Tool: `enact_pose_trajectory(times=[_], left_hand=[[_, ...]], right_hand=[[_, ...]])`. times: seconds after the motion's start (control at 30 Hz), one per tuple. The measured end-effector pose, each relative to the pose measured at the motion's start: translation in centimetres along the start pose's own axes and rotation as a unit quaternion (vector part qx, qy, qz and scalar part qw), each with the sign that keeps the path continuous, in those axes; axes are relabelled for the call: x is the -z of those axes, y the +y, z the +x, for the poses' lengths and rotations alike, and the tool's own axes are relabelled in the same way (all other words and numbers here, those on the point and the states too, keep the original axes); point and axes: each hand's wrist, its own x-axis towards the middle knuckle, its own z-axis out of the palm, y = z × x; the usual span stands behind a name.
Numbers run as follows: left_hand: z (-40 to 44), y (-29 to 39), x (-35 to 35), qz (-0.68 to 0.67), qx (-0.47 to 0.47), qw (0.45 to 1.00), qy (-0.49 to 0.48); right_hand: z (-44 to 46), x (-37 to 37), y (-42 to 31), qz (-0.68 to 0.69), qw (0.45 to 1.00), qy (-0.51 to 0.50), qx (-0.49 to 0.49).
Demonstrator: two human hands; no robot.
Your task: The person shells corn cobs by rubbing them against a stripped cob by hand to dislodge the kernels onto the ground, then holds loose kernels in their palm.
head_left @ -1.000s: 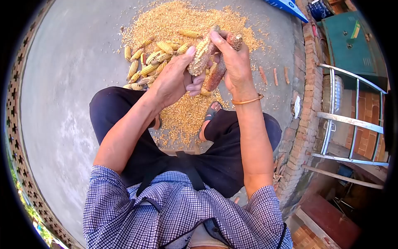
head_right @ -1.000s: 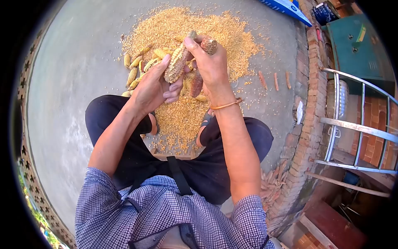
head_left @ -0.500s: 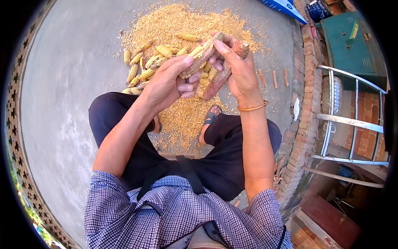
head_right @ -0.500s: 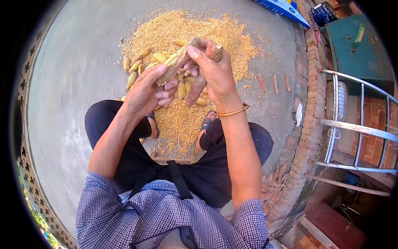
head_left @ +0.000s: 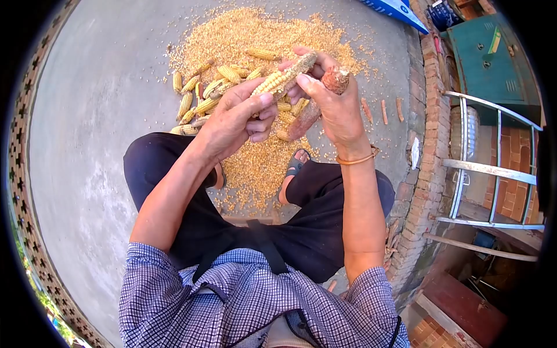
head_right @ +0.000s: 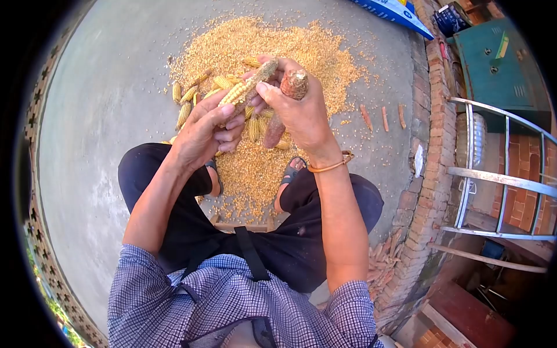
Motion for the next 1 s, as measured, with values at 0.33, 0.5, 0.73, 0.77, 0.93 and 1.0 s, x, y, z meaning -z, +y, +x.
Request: enact_pose_trajectory(times=[0.33, 0.5, 0.73, 0.77, 0.93, 1.0], left_hand=[[0.0, -0.2, 0.2, 0.014, -0.009, 1.000, 0.013], [-0.1, 0.4, 0.0, 0.005, -0.015, 0.999, 0.043], [0.4, 0.3, 0.7, 0.029, -0.090, 0.995, 0.041], [0.5, 0.2, 0.9, 0.030, -0.093, 0.994, 0.047], [0.5, 0.2, 1.0, 0.021, -0.107, 0.993, 0.053], [0.6, 0.1, 1.2, 0.002, -0.107, 0.993, 0.048]], right_hand=[[0.0, -0.1, -0.1, -0.039, 0.998, -0.017, 0.040], [0.0, 0.3, 0.5, -0.029, 0.999, 0.040, 0.014], [-0.4, -0.7, 1.1, 0.030, 0.994, 0.106, -0.021], [-0.5, -0.8, 1.3, 0.040, 0.993, 0.105, -0.023], [-0.7, -0.9, 2.0, 0.064, 0.993, 0.093, -0.036], [-0.8, -1.0, 2.1, 0.101, 0.989, 0.089, -0.061]])
